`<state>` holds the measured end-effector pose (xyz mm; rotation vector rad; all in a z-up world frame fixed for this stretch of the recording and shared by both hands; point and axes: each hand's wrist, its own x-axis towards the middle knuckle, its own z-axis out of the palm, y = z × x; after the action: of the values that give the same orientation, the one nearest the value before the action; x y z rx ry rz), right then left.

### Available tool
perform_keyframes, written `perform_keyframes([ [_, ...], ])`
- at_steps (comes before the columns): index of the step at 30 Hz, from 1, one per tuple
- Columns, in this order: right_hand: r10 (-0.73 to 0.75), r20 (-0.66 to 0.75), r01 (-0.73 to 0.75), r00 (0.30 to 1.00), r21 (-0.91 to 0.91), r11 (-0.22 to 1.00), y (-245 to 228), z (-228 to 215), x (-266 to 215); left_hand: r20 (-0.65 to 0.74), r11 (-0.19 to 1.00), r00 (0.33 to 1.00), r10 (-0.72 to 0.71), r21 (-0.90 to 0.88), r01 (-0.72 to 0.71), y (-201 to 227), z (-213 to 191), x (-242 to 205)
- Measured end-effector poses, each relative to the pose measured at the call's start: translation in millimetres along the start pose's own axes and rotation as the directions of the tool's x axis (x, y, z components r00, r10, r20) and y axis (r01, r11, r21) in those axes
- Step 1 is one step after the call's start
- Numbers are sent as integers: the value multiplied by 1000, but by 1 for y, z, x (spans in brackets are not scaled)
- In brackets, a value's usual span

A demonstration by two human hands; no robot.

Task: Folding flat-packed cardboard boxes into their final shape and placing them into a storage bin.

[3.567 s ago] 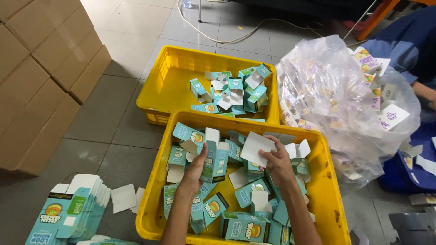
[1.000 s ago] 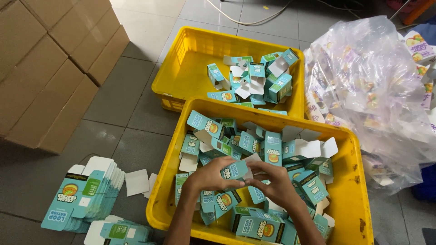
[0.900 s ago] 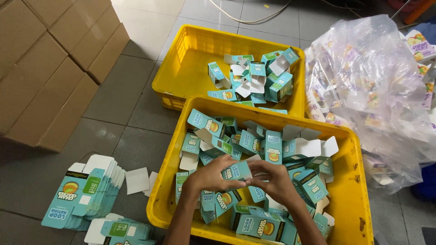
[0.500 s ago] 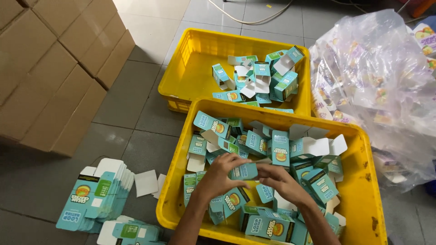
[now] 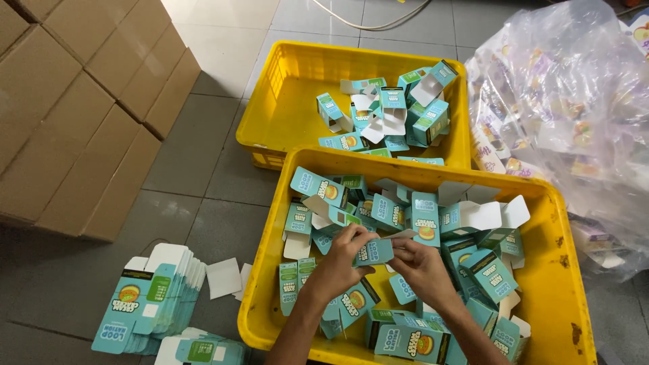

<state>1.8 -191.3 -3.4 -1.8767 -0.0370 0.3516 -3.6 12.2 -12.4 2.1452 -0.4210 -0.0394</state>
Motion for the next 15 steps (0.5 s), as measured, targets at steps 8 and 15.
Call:
perform_keyframes([
  [8, 3, -270, -88, 963, -305, 948, -12, 7, -6, -216, 955, 956, 196, 264, -136, -9, 15, 7],
  [15, -29, -108, 16, 994, -119, 993, -14, 2, -5, -228, 956, 944, 238, 224, -186, 3, 18, 8],
])
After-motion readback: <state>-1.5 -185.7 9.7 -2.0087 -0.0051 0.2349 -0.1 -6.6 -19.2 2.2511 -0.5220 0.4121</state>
